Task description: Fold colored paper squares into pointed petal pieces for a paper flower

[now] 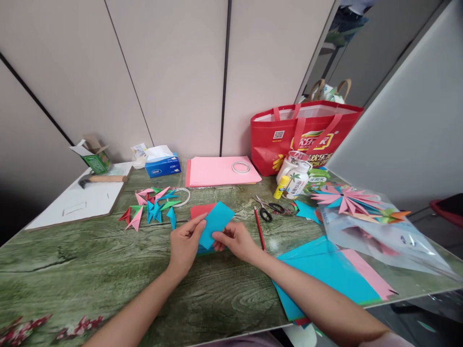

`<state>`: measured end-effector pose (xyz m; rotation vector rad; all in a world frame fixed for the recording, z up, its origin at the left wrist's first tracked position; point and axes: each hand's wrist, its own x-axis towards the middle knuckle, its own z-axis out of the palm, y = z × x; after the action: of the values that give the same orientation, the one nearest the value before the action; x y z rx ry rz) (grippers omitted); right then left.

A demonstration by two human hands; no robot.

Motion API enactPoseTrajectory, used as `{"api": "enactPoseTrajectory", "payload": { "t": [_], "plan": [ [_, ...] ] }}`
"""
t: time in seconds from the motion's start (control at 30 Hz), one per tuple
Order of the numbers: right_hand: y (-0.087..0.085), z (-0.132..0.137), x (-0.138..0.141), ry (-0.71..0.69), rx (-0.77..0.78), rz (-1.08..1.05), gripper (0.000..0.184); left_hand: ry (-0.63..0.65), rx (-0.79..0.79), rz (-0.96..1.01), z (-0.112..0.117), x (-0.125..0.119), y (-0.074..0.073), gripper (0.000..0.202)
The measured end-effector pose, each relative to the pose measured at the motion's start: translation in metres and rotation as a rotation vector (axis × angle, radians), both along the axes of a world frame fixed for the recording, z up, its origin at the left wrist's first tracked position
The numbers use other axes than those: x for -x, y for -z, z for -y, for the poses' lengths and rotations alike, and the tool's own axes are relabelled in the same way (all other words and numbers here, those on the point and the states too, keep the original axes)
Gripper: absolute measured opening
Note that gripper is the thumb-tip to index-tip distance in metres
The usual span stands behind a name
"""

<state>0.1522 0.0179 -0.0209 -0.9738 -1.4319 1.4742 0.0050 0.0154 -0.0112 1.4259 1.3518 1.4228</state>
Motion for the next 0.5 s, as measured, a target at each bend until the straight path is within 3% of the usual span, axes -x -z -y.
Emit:
{"api": "enactPoseTrajectory", "payload": {
  "t": [0.23,0.5],
  "plan": [
    [-0.0005,0.0037,0.0031,-0.159,0.08,0.024,0.035,0.005,0.003,0.038,0.0024,-0.0018,0.0039,0.028],
    [0.0005,0.0093,0.0093,-0.115,0.04,0.068,0.034,-0.089,-0.03,0.045,0.0059,-0.0048,0.0071,0.029]
  ]
}}
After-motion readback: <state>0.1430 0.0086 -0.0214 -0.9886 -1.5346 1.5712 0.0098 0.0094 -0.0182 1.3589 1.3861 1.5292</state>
